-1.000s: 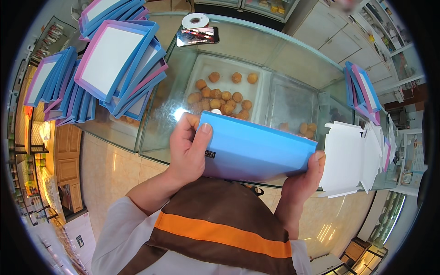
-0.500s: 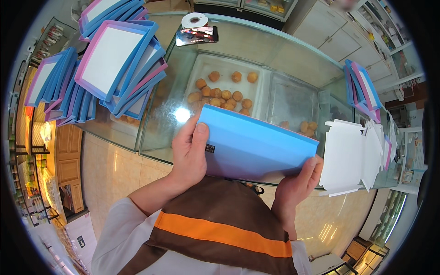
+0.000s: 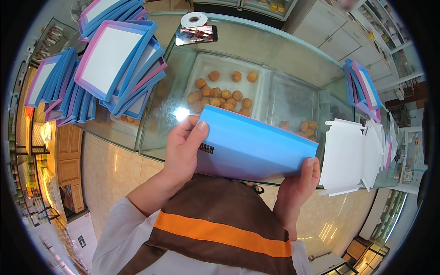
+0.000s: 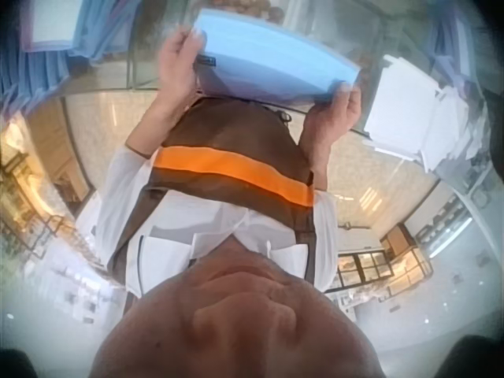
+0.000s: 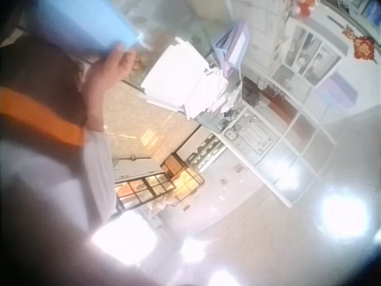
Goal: The person repeatedly assembles small trays by inserting white inserts into pink and blue frames. The person alternates between pink and blue frames, snaps the inserts into place, and stacks the completed trays on the counter.
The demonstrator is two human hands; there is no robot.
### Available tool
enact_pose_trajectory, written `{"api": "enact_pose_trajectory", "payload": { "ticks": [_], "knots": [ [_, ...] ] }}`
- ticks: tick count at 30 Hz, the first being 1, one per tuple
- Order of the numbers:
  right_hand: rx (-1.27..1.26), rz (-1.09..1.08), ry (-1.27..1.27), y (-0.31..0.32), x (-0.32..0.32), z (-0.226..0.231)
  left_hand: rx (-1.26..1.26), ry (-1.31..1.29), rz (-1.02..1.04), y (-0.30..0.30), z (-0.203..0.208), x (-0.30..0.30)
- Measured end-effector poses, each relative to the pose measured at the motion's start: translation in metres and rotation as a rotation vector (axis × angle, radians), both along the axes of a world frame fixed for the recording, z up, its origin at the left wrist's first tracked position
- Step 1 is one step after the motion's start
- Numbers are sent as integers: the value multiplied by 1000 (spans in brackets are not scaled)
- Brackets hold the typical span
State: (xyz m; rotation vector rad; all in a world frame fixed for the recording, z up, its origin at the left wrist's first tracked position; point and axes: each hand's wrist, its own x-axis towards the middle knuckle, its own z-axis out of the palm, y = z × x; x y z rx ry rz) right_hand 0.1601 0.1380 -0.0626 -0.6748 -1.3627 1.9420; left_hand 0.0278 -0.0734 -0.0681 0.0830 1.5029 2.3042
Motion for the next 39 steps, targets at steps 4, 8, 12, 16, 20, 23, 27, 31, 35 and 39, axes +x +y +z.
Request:
{"api": "enact_pose_trajectory", "payload": {
  "ticks": [4, 8, 12, 16, 20, 23, 27, 31, 35, 39],
  "knots": [
    [-9, 61, 61, 7, -7, 15, 61, -27, -73, -5, 10, -13],
    [185, 366, 231, 48, -16, 13, 70, 215, -283, -20, 12, -58],
    [739, 985, -190, 90, -16, -6, -387, 721, -730, -54, -14, -86],
    [1094, 1064, -343, 77, -8, -53, -758, 971, -1001, -53, -69, -63],
    [1210, 1008, -373, 68, -10, -77, -867, 920, -904, -45, -79, -54],
    [1276, 942, -362, 67, -12, -83, -929, 986, -939, -42, -80, -56],
    [1308, 910, -361, 71, -13, -87, -856, 1176, -937, -46, -76, -58],
    [1320, 887, -374, 71, -15, -86, -849, 1260, -853, -47, -83, -51],
    [1443, 725, -274, 38, -23, -64, -865, 1213, -853, -46, -86, -49],
    [1608, 750, -247, 14, -23, -101, -864, 1222, -864, -39, -83, -52]
  ]
}}
